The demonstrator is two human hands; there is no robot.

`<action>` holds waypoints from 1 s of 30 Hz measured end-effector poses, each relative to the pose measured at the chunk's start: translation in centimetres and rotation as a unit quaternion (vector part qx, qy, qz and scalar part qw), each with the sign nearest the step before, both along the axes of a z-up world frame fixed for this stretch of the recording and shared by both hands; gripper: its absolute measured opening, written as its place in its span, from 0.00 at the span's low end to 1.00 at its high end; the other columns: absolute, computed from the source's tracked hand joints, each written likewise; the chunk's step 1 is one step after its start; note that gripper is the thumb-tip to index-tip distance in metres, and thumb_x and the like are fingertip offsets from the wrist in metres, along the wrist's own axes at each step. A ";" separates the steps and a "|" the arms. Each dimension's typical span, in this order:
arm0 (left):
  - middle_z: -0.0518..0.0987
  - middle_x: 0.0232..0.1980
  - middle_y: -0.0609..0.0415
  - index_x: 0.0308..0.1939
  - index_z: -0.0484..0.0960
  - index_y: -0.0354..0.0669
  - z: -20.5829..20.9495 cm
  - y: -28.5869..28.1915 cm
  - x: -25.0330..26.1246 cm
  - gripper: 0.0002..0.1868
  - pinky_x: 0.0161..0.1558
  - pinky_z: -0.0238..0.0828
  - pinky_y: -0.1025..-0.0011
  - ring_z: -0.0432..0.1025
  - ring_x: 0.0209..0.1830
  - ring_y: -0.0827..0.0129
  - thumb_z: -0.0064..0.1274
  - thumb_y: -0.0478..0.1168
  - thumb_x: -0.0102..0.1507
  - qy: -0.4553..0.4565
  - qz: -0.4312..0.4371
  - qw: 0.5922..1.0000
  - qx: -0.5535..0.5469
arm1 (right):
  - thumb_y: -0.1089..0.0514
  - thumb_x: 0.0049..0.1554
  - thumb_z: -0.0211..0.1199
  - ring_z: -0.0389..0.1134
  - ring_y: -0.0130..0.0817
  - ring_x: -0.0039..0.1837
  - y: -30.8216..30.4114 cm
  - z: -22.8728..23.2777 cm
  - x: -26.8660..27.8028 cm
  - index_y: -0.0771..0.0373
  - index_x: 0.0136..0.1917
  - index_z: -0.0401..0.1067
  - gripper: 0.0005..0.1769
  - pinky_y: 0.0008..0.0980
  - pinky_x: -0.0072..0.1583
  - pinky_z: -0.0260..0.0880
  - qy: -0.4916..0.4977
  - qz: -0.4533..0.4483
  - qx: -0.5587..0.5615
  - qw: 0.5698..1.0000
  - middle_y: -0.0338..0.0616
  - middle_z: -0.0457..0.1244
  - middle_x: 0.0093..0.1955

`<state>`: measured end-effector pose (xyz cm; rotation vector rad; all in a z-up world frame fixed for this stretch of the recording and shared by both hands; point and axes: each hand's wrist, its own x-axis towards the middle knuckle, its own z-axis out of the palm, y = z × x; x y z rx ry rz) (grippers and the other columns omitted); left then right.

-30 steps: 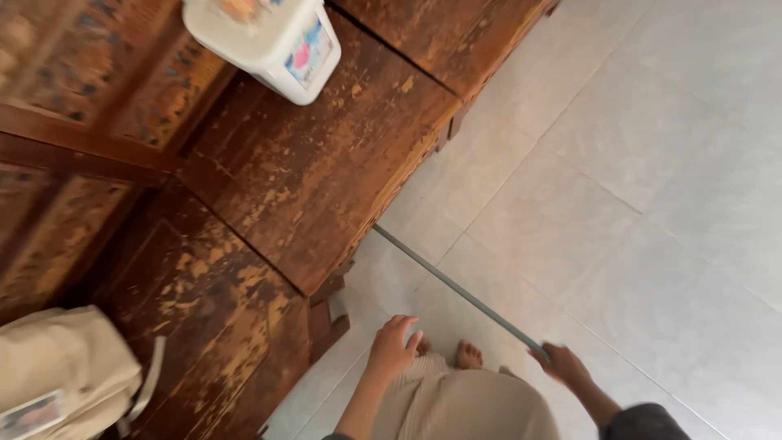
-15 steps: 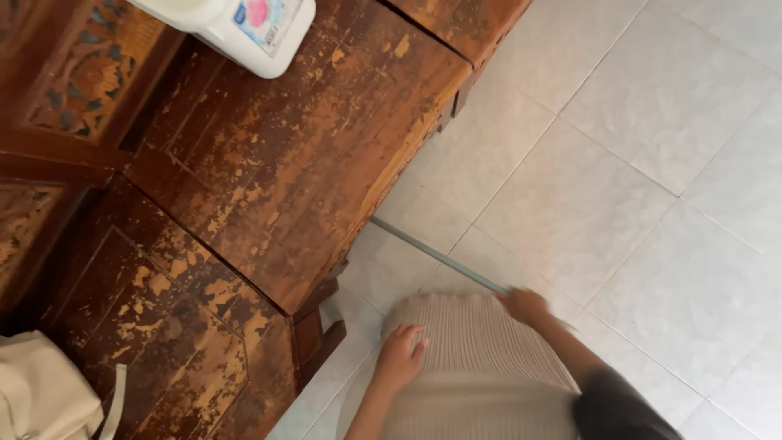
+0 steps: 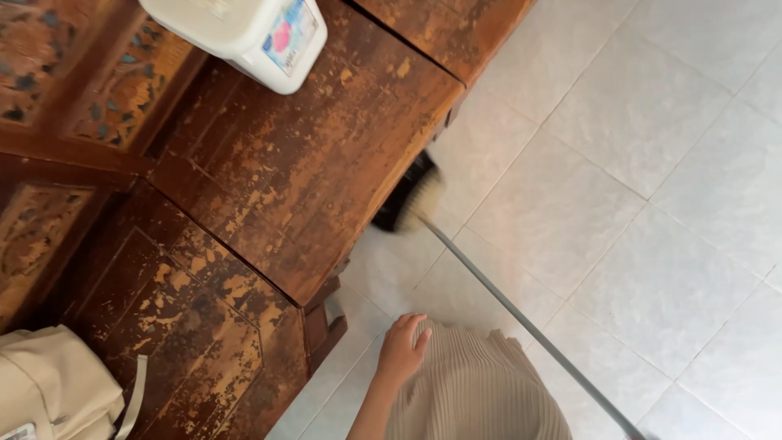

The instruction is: Sweep the floors of a home using a broom, moving through various rooms including the kitchen and bedroom.

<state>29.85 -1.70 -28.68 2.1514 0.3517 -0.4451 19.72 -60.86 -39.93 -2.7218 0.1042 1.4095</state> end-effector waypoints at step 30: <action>0.77 0.58 0.48 0.58 0.78 0.43 18.9 -1.4 -2.4 0.18 0.59 0.65 0.55 0.72 0.58 0.52 0.52 0.46 0.66 0.009 -0.055 0.998 0.020 | 0.27 0.65 0.36 0.76 0.34 0.39 5.6 20.1 -5.1 0.60 0.43 0.80 0.43 0.39 0.44 0.78 0.114 -0.110 -0.101 0.982 0.45 0.73 0.35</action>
